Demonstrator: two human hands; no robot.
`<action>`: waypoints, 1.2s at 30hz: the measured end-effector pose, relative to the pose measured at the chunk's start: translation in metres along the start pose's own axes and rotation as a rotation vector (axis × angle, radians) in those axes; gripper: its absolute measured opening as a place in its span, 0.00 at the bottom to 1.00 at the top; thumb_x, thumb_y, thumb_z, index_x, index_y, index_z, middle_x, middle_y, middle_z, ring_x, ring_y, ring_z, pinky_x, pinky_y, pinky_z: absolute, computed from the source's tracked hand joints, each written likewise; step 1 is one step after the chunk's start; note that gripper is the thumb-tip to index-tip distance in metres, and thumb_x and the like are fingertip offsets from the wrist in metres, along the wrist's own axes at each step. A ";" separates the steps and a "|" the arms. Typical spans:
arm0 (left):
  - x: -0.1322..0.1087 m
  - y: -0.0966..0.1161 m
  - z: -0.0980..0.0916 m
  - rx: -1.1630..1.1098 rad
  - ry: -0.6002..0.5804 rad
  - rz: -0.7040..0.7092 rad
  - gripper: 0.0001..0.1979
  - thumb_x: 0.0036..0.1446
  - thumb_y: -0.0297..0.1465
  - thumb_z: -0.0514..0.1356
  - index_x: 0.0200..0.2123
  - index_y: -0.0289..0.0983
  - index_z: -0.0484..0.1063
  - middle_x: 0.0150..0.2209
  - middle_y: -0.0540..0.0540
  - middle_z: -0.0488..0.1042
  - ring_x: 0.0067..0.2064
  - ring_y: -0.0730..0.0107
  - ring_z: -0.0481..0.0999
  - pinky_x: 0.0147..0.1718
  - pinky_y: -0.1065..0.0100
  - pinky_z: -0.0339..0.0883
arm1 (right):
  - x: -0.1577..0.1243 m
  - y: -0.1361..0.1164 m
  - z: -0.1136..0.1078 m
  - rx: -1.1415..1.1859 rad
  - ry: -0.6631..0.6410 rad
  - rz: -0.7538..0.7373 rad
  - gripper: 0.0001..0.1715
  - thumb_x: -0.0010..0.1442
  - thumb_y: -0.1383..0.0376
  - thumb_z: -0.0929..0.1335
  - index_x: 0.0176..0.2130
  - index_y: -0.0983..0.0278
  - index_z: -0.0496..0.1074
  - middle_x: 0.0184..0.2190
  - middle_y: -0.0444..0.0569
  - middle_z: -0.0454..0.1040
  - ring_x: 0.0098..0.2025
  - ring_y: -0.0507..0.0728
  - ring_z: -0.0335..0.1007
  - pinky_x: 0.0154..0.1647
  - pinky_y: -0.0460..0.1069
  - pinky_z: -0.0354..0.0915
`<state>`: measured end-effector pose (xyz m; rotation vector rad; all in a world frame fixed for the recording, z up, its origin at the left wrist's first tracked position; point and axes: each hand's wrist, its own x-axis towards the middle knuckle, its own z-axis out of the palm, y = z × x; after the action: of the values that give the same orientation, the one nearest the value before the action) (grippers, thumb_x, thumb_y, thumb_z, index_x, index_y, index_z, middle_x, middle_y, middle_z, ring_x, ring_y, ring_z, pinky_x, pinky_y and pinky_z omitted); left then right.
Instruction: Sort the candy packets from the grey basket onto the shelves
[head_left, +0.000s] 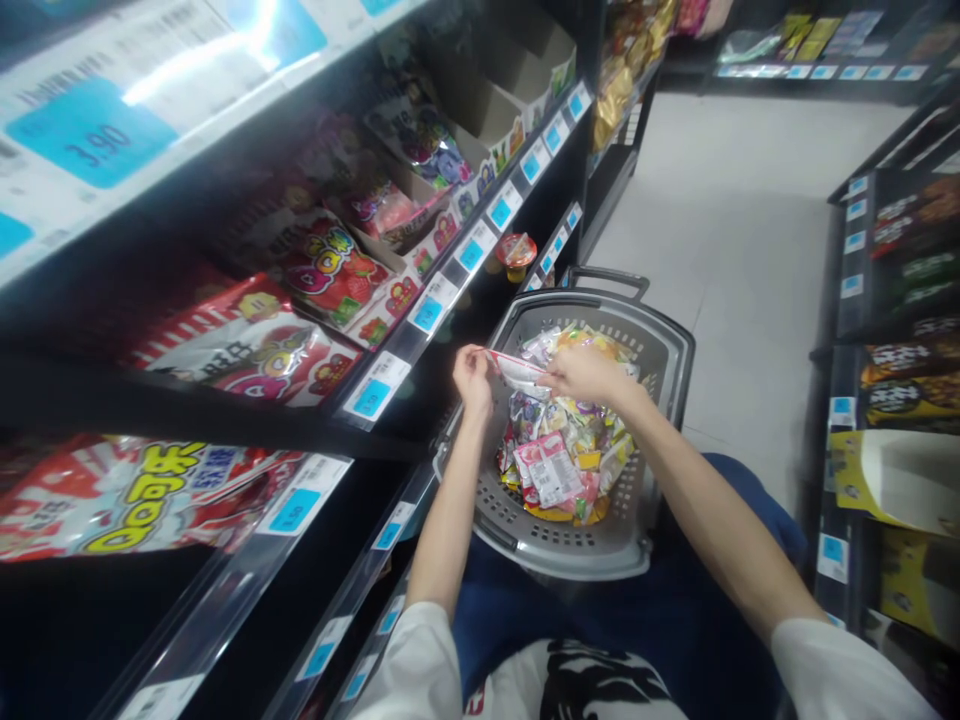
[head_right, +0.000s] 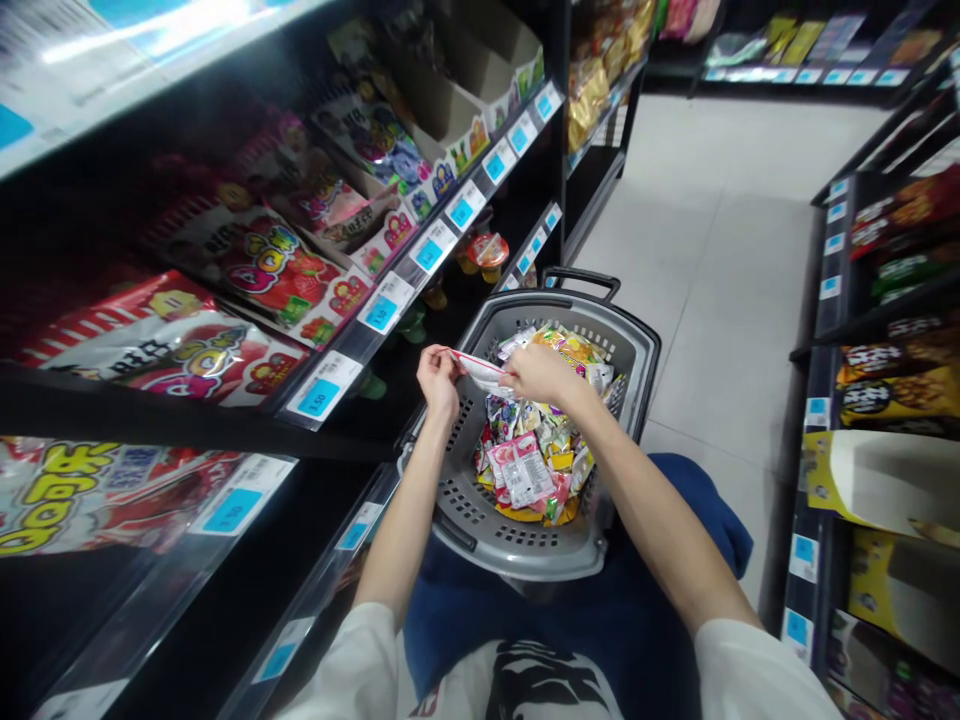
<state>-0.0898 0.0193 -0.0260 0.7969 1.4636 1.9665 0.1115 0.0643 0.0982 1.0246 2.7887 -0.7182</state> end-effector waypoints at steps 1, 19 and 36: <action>0.001 0.001 0.000 -0.032 0.005 -0.001 0.12 0.57 0.38 0.62 0.37 0.40 0.63 0.31 0.52 0.67 0.28 0.77 0.69 0.28 0.74 0.68 | 0.001 0.000 0.003 0.046 -0.030 -0.072 0.17 0.66 0.60 0.66 0.35 0.64 0.82 0.32 0.52 0.81 0.37 0.58 0.76 0.38 0.48 0.62; -0.002 0.023 -0.006 0.043 -0.198 -0.101 0.17 0.66 0.35 0.41 0.42 0.41 0.69 0.37 0.43 0.72 0.44 0.63 0.74 0.47 0.58 0.70 | 0.020 -0.058 0.051 0.892 0.108 0.271 0.26 0.72 0.51 0.58 0.59 0.64 0.62 0.53 0.57 0.76 0.49 0.59 0.76 0.46 0.50 0.71; -0.039 0.018 0.022 -0.224 -0.613 -0.527 0.35 0.40 0.36 0.77 0.50 0.33 0.71 0.41 0.41 0.79 0.37 0.66 0.80 0.39 0.64 0.77 | 0.022 -0.020 0.017 1.894 0.653 0.415 0.16 0.57 0.57 0.75 0.40 0.61 0.70 0.29 0.43 0.78 0.26 0.53 0.75 0.28 0.48 0.74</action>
<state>-0.0484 0.0002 -0.0092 0.7301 0.9406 1.3000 0.0805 0.0567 0.0857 1.9622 1.1088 -3.3951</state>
